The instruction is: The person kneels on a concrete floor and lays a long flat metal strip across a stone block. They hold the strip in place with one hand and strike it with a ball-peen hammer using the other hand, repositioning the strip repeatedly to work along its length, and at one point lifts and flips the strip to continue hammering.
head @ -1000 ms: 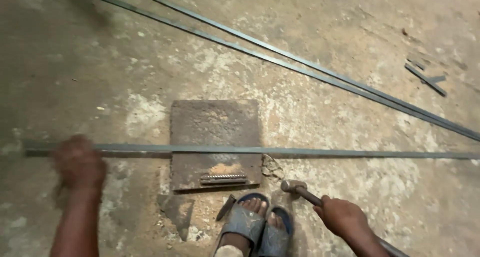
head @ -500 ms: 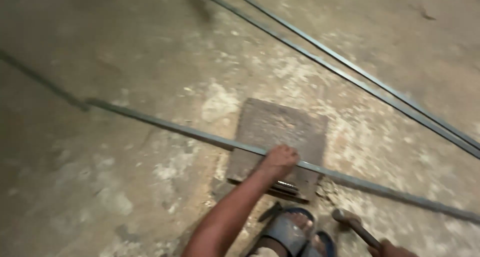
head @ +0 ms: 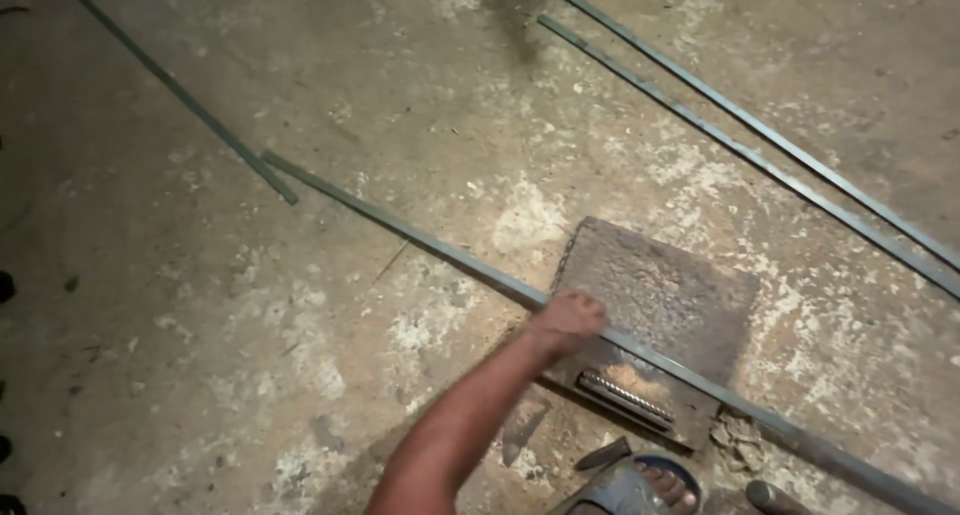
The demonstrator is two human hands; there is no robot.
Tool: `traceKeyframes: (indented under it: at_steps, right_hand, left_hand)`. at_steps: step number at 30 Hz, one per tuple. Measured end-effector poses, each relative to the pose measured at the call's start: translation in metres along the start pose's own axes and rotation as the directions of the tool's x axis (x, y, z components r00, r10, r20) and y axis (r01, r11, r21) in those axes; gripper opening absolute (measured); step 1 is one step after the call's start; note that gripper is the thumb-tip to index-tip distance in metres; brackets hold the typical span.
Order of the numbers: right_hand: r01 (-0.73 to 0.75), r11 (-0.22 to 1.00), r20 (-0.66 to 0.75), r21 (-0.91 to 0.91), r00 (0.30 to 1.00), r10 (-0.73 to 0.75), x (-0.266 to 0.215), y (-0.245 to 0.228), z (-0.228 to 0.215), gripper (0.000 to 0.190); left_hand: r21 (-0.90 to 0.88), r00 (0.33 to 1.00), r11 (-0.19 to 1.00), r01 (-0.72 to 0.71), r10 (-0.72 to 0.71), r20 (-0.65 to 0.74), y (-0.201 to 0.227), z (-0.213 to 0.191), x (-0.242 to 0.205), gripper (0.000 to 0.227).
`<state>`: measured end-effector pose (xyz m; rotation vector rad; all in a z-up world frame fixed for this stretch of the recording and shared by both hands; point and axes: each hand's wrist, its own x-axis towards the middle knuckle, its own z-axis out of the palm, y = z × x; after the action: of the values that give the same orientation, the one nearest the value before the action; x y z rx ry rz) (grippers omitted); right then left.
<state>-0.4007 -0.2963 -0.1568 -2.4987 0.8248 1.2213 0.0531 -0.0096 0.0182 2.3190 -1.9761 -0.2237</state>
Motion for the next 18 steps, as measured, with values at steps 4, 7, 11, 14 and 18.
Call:
traceKeyframes:
  at_steps: [4, 7, 11, 14, 18]
  right_hand:
    - [-0.044, 0.999, 0.043, 0.011, 0.998, 0.043, -0.012, 0.036, 0.009, 0.045]
    - [-0.143, 0.989, 0.111, 0.047, 0.984, 0.138, -0.072, 0.036, -0.017, 0.044]
    - [-0.243, 0.968, 0.12, 0.057, 0.964, 0.235, -0.201, -0.017, -0.074, 0.042]
    - [-0.27, 0.961, 0.087, 0.063, 0.961, 0.264, -0.231, -0.047, -0.108, 0.042]
    - [-0.211, 0.975, -0.027, 0.068, 0.977, 0.213, -0.232, -0.043, -0.098, 0.046]
  left_hand:
    - [0.041, 0.998, 0.997, 0.058, -0.059, 0.02, -0.068, -0.015, -0.048, 0.018]
    - [0.106, 0.868, 0.869, 0.484, -0.462, -0.179, -0.087, -0.02, -0.068, 0.026]
    - [-0.163, 0.799, 0.888, 0.43, -0.459, -0.388, -0.055, -0.031, -0.043, 0.018]
    - [-0.241, 0.924, 0.962, 0.126, -0.202, -0.324, 0.024, -0.027, 0.004, 0.015]
    - [-0.216, 0.955, 0.96, -0.18, 0.118, -0.272, 0.146, 0.021, 0.075, 0.033]
